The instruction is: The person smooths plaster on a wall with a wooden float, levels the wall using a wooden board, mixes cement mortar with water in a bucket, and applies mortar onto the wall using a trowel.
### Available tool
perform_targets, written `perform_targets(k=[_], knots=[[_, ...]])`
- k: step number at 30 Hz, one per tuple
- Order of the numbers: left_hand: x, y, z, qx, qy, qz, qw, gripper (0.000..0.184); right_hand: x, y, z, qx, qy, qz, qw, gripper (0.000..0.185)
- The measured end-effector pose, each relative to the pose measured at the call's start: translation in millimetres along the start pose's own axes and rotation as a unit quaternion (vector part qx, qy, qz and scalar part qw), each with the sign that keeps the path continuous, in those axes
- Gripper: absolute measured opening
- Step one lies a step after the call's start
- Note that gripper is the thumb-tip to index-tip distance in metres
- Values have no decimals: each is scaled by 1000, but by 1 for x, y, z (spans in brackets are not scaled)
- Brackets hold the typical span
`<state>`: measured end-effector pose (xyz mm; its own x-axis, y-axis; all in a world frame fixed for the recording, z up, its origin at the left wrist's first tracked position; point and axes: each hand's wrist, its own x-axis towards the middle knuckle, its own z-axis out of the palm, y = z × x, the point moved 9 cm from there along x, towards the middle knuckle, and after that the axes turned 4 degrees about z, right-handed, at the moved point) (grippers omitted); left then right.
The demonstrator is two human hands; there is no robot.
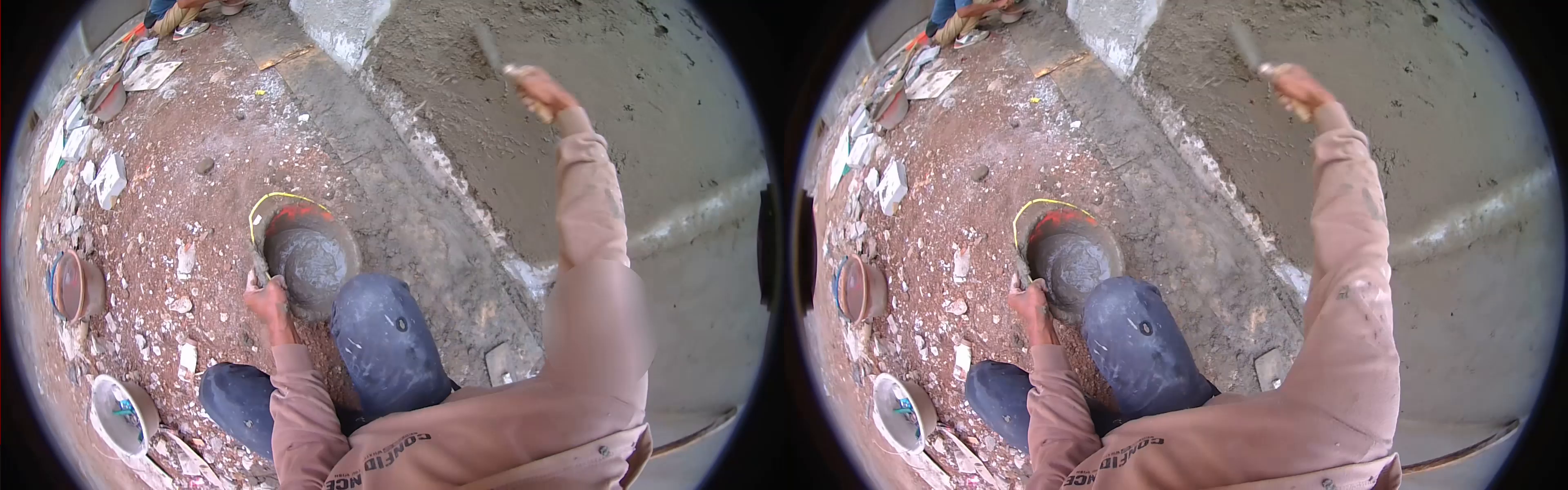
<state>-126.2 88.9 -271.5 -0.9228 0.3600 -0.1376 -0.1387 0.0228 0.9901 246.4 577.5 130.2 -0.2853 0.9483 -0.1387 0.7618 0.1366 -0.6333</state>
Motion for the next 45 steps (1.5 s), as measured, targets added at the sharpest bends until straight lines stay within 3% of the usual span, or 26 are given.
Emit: perform_targets(k=[2, 5, 6, 7, 8, 9, 10, 11, 12, 13, 14, 16, 17, 19, 20, 23, 24, 27, 32, 35, 38, 40, 42, 43, 44, 45], knots=[[-11, 11, 7, -3, -11, 1, 1000, 53, -17, -20, -50, 26, 88, -72, 993, 57], [-13, 29, 23, 47, -50, 50, 996, 58, -88, -54, -5, -130, 10, -61, 990, 53], [-23, 45, 33, 26, -73, 2, 997, 66, -95, -50, 28, -202, -2, -126, 971, 50], [-22, 52, 38, 61, -70, 64, 994, 67, -103, -46, 68, -271, -17, -189, 944, 48], [-23, 53, 41, 98, -67, 124, 985, 67, -130, -44, 120, -263, -138, -127, 946, 45], [-27, 56, 45, 136, -66, 182, 972, 68, -131, -18, 175, -357, -191, -122, 906, 42], [-31, 54, 49, 141, -73, 194, 968, 73, -139, 5, 237, -383, -218, -209, 873, 40], [-36, 57, 51, 155, -73, 207, 963, 74, -134, 57, 316, -388, -335, -172, 841, 37], [-43, 62, 54, 170, -74, 220, 958, 74, -166, 47, 350, -425, -343, -160, 823, 30], [-49, 67, 56, 182, -73, 235, 952, 74, -162, 92, 421, -491, -298, -235, 784, 28], [-51, 53, 55, 162, -76, 170, 969, 73, -175, 104, 466, -421, -257, -306, 815, 24], [-44, 54, 53, 126, -86, 225, 962, 72, -190, 122, 510, -318, -345, -239, 850, 25], [-43, 52, 45, 113, -88, 245, 959, 72, -191, 131, 512, -204, -358, -262, 873, 26], [-26, 31, 34, 31, -75, 144, 986, 73, -194, 168, 489, 28, -390, -279, 877, 30], [-21, 24, 29, 41, -65, 119, 990, 71, -222, 125, 441, 71, -339, -374, 860, 35], [-3, -7, 12, -14, -48, 23, 998, 64, -217, 78, 400, -103, -291, -306, 901, 30], [-10, -8, 4, -22, -25, 11, 999, 61, -216, 54, 387, -171, -228, -347, 894, 31], [-3, -3, 4, -32, 12, 11, 999, 55, -215, -20, 350, -217, -185, -374, 883, 33], [-4, 3, 2, 7, -26, 6, 1000, 50, -224, -153, 269, -133, -162, -504, 838, 39], [2, -4, 1, -4, -32, 31, 999, 50, -226, -218, 233, -152, -217, -547, 794, 50], [0, -5, 0, -27, -27, -5, 999, 56, -171, -226, 225, -64, -394, -363, 842, 39], [3, -1, 2, -37, -22, 9, 999, 60, -121, -211, 227, 125, -549, -242, 790, 29], [5, 1, 3, -43, -21, 4, 999, 62, -41, -173, 206, 265, -508, -109, 812, 26], [2, -2, 0, -43, -21, -4, 999, 64, 28, -137, 194, 295, -445, -89, 841, 36], [3, -4, -1, -34, -29, -4, 999, 65, 68, -102, 157, 289, -265, -33, 919, 29], [1, -5, -6, -13, -17, 4, 1000, 66, 94, -64, 118, 362, -72, -17, 929, 30]])
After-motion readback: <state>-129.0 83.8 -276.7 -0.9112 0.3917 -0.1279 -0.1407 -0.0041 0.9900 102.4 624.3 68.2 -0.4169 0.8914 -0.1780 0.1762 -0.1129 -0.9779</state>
